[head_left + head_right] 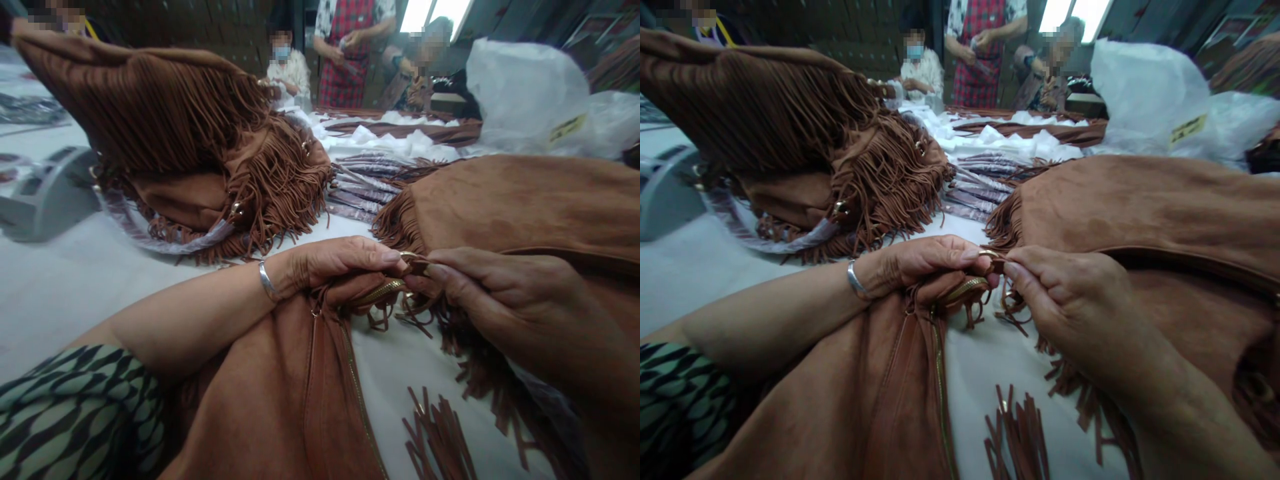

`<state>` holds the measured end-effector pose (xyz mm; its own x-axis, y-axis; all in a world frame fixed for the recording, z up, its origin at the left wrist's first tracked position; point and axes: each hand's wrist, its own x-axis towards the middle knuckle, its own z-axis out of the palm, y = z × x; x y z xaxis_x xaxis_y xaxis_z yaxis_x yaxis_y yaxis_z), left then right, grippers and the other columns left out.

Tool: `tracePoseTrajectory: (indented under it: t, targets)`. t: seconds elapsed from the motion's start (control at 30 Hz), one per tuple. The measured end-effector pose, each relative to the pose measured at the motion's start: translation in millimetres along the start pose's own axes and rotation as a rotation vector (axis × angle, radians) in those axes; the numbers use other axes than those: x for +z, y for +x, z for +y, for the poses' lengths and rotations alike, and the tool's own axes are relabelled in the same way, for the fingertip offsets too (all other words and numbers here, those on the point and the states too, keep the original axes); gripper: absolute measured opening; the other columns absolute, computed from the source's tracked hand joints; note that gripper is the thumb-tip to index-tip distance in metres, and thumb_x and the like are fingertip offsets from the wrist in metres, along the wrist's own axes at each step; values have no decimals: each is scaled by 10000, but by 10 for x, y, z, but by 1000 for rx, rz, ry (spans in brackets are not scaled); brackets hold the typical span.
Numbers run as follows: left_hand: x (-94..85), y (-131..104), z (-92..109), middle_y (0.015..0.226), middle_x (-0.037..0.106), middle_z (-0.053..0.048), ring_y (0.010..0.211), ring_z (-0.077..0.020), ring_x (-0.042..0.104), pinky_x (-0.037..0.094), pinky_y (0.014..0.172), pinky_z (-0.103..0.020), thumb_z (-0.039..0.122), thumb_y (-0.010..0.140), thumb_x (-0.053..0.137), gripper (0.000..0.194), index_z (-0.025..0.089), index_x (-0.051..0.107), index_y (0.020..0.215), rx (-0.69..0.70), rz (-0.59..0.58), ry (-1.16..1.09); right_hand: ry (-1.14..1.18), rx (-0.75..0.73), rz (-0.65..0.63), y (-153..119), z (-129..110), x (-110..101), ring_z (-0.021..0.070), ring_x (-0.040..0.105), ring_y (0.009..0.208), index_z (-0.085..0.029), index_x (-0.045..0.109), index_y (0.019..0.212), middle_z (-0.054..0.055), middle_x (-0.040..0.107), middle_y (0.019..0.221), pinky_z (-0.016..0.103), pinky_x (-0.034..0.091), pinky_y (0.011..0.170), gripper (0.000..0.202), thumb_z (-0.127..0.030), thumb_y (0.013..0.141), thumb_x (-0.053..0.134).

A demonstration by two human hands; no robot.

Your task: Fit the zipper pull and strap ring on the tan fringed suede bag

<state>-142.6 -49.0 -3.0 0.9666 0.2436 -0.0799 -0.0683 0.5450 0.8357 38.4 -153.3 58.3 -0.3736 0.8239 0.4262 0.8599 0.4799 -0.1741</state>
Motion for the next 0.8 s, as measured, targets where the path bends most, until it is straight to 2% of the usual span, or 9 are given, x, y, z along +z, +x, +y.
tracePoseTrajectory:
  t: [0.17,0.3,0.43,0.5,0.6,0.7,0.8]
  targets:
    - [26,4,-18,690,642,-36,567,-88,573,440,557,-191,401,714,742,373,77,667,883,42,65,50,-121,-34,26,-18,26,30,224,703,697,-109,703,903,97,745,831,298,506,630,284,-210,907,438]
    - [42,13,-46,592,591,-11,463,-70,494,369,458,-185,406,741,712,353,75,656,850,53,155,85,-271,-101,46,-66,91,96,255,699,718,-120,681,926,114,736,866,325,497,623,275,-226,914,427]
    - [78,9,-61,492,524,23,382,-54,420,304,392,-177,386,746,706,319,80,620,756,80,194,79,-351,-183,138,-97,166,170,228,670,590,-153,658,833,72,713,716,310,463,541,243,-226,911,440]
    - [93,9,-66,460,504,30,361,-47,399,278,377,-170,379,747,705,319,86,595,683,106,200,72,-337,-212,169,-102,191,196,214,670,600,-150,653,855,71,715,733,296,458,544,222,-214,912,448]
    - [90,18,-87,429,496,24,352,-51,394,273,376,-178,408,747,699,357,100,579,611,119,224,93,-341,-197,148,-106,204,209,209,668,610,-147,647,877,75,717,759,292,442,539,214,-228,917,453]
    - [70,37,-118,386,468,21,351,-69,408,288,384,-196,467,731,697,402,112,595,575,95,252,112,-403,-155,82,-103,188,192,210,637,531,-143,644,832,83,705,714,305,396,486,263,-249,922,420]
    - [77,47,-128,404,498,13,364,-75,436,301,387,-198,461,687,738,384,104,626,601,91,300,82,-418,-122,33,-88,154,204,213,645,553,-137,652,855,96,716,766,304,369,483,266,-240,912,414]
